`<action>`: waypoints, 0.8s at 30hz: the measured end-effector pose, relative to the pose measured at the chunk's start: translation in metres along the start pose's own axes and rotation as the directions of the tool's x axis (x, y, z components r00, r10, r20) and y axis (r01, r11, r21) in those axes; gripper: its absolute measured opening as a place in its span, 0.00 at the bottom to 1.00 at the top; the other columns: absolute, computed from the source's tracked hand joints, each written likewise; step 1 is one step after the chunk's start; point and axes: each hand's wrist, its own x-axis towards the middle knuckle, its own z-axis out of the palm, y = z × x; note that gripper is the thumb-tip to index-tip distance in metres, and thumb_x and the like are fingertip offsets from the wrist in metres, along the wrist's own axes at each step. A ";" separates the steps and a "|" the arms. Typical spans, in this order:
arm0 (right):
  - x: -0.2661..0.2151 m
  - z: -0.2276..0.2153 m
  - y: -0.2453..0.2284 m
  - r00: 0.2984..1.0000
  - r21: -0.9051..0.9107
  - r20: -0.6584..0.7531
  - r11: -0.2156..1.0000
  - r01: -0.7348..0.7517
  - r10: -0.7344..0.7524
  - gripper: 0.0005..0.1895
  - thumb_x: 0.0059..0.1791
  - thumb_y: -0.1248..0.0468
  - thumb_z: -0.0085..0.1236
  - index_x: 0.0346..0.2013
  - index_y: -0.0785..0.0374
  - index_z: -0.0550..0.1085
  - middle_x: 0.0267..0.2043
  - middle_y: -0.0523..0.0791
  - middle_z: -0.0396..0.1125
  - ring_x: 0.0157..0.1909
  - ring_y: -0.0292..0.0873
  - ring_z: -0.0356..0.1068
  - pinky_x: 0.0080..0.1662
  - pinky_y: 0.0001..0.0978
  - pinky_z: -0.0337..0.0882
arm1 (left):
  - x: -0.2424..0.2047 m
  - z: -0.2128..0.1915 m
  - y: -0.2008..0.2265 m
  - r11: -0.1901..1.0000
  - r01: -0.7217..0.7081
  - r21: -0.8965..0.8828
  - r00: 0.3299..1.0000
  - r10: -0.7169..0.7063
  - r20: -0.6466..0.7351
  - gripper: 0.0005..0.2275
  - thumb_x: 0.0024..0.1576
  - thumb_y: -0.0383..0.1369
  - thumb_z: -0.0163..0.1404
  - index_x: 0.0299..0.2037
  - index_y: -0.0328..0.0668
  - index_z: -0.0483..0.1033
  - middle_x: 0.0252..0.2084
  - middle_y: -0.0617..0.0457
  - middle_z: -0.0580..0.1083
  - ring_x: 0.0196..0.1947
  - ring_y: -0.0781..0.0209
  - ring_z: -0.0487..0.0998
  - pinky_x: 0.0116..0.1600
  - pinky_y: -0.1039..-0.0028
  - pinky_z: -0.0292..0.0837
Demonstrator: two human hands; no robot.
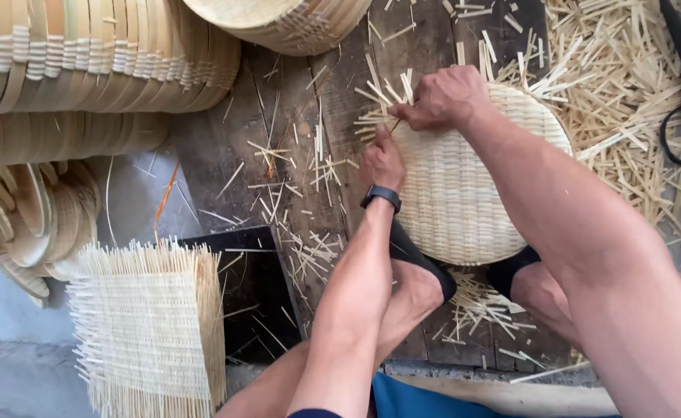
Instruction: Manufacturing bamboo trays by weaving bamboo strips and trimming the edges with shears around a circular frame.
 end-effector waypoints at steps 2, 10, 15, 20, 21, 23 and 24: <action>-0.001 0.001 0.002 1.000 0.021 0.028 1.000 -0.009 0.008 0.44 0.52 0.23 0.31 0.23 0.56 0.77 0.21 0.44 0.66 0.26 0.38 0.65 0.32 0.36 0.64 | 0.000 -0.001 -0.001 1.000 0.008 -0.026 1.000 -0.008 -0.010 0.41 0.60 0.63 0.22 0.33 0.32 0.83 0.34 0.28 0.78 0.39 0.28 0.79 0.45 0.43 0.70; -0.199 0.001 0.119 0.798 0.160 -0.571 0.928 0.337 -0.191 0.22 0.58 0.50 0.53 0.56 0.64 0.74 0.62 0.57 0.62 0.66 0.57 0.60 0.65 0.50 0.63 | 0.010 0.020 -0.023 0.997 -0.005 -0.080 0.995 -0.003 -0.099 0.37 0.60 0.63 0.33 0.34 0.32 0.82 0.39 0.31 0.78 0.44 0.32 0.79 0.48 0.47 0.71; -0.314 0.090 0.288 0.965 -0.190 0.127 0.961 -0.202 0.229 0.27 0.53 0.38 0.48 0.42 0.54 0.84 0.42 0.43 0.79 0.41 0.37 0.80 0.44 0.35 0.81 | -0.001 0.026 -0.046 0.947 -0.297 -0.125 0.808 0.179 -0.561 0.22 0.56 0.51 0.54 0.38 0.36 0.77 0.44 0.41 0.74 0.47 0.40 0.77 0.53 0.44 0.65; -0.321 0.060 0.199 0.953 0.131 0.104 0.946 -0.295 0.283 0.24 0.54 0.44 0.51 0.50 0.58 0.81 0.43 0.49 0.78 0.40 0.47 0.79 0.46 0.41 0.80 | -0.032 0.007 -0.068 0.947 -0.261 -0.187 0.921 0.187 -0.341 0.18 0.57 0.46 0.55 0.45 0.38 0.77 0.46 0.46 0.76 0.48 0.48 0.78 0.56 0.57 0.69; -0.311 0.066 0.184 0.962 0.315 0.064 0.909 -0.273 0.267 0.24 0.54 0.46 0.52 0.53 0.60 0.79 0.44 0.52 0.78 0.43 0.50 0.78 0.49 0.45 0.79 | -0.024 0.012 -0.080 0.928 -0.231 -0.293 0.962 0.173 -0.209 0.19 0.58 0.46 0.54 0.49 0.36 0.76 0.47 0.46 0.77 0.48 0.51 0.79 0.56 0.65 0.73; -0.280 0.092 0.159 0.965 0.472 0.020 0.848 -0.241 0.263 0.24 0.54 0.48 0.53 0.55 0.61 0.78 0.47 0.53 0.77 0.47 0.51 0.76 0.53 0.45 0.76 | -0.017 0.027 -0.104 0.886 -0.210 -0.412 0.973 0.151 -0.172 0.22 0.58 0.46 0.54 0.51 0.34 0.76 0.50 0.44 0.78 0.50 0.51 0.79 0.57 0.66 0.72; -0.260 0.096 0.149 0.960 0.610 -0.035 0.766 -0.200 0.278 0.24 0.54 0.50 0.53 0.57 0.63 0.76 0.50 0.53 0.75 0.51 0.52 0.75 0.56 0.45 0.72 | -0.006 0.033 -0.104 0.822 -0.194 -0.535 0.980 0.146 -0.132 0.24 0.59 0.47 0.54 0.54 0.32 0.75 0.53 0.42 0.79 0.52 0.51 0.79 0.58 0.66 0.72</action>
